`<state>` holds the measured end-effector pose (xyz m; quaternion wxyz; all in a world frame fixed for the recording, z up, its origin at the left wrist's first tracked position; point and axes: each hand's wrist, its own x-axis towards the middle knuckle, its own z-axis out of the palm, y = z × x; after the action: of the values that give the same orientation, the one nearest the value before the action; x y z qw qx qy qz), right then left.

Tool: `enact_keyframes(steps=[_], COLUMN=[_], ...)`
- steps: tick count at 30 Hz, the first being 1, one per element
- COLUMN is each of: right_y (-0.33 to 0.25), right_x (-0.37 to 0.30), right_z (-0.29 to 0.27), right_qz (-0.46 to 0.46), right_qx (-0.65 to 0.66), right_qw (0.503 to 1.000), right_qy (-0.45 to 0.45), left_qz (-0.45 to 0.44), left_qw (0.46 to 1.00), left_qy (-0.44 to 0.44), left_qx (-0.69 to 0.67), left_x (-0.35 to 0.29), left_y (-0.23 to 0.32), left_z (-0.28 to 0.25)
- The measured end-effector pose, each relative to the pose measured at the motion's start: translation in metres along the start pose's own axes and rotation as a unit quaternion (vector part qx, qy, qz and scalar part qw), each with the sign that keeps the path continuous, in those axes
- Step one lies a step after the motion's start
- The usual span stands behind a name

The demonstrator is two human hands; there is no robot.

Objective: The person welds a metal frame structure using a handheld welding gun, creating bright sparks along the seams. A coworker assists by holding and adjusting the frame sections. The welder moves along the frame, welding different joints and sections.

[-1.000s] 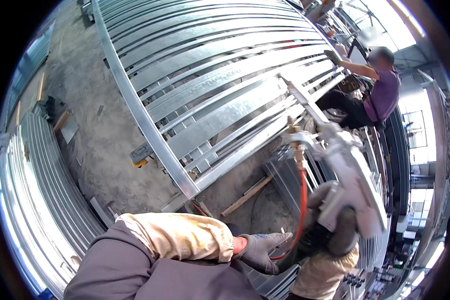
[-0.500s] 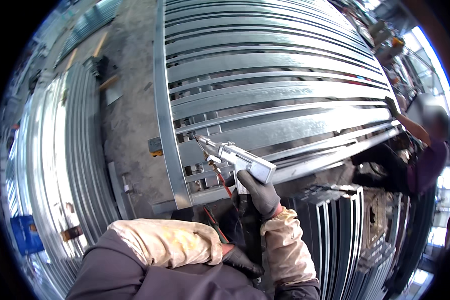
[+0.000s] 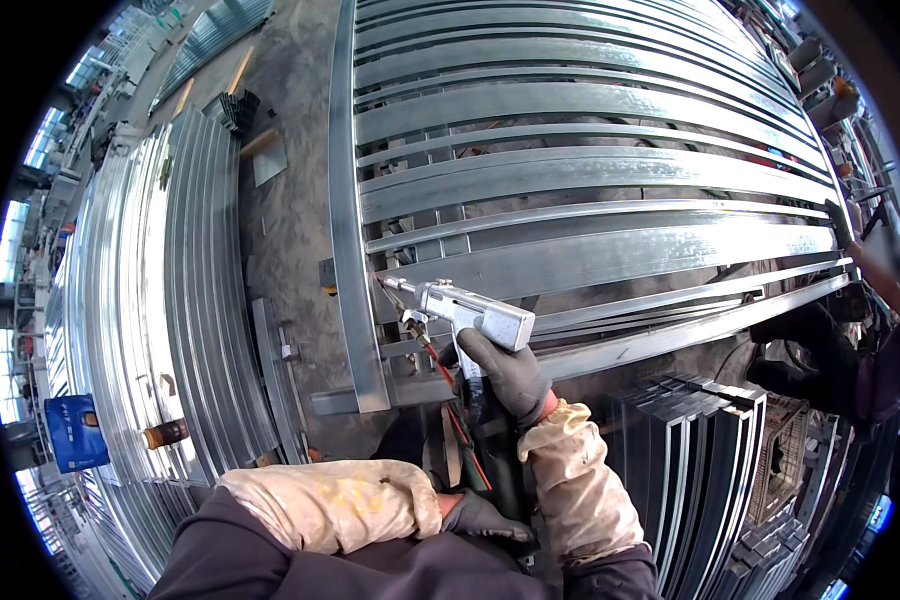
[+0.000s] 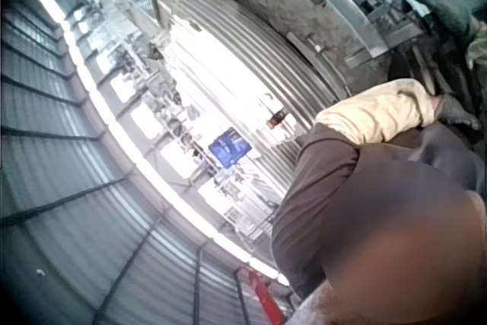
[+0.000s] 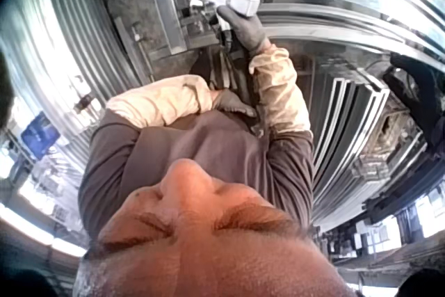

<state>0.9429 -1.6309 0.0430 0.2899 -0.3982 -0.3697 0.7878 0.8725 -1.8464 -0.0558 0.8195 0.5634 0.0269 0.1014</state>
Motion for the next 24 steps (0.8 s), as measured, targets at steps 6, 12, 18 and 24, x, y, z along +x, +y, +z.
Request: enact_keyframes(steps=[6, 12, 18, 24], right_y=[-0.005, -0.017, -0.013, -0.004], right_x=[0.000, 0.008, 0.029, 0.044], right_z=[0.014, 0.020, 0.024, 0.023], right_qz=[-0.006, 0.039, 0.014, -0.038], right_qx=[-0.025, -0.009, -0.012, -0.037], right_qw=[1.000, 0.999, 1.000, 0.998], right_qy=[0.011, 0.016, 0.016, 0.015], left_qz=[-0.285, -0.274, -0.333, -0.309], left_qw=[0.944, 0.958, 0.941, 0.950], left_qy=[0.002, 0.014, 0.037, 0.025], left_qx=[-0.164, -0.083, -0.040, -0.039], left_x=[-0.006, -0.028, -0.033, -0.038], left_y=[-0.020, -0.025, 0.005, 0.035], left_z=[0.014, 0.006, -0.014, -0.032])
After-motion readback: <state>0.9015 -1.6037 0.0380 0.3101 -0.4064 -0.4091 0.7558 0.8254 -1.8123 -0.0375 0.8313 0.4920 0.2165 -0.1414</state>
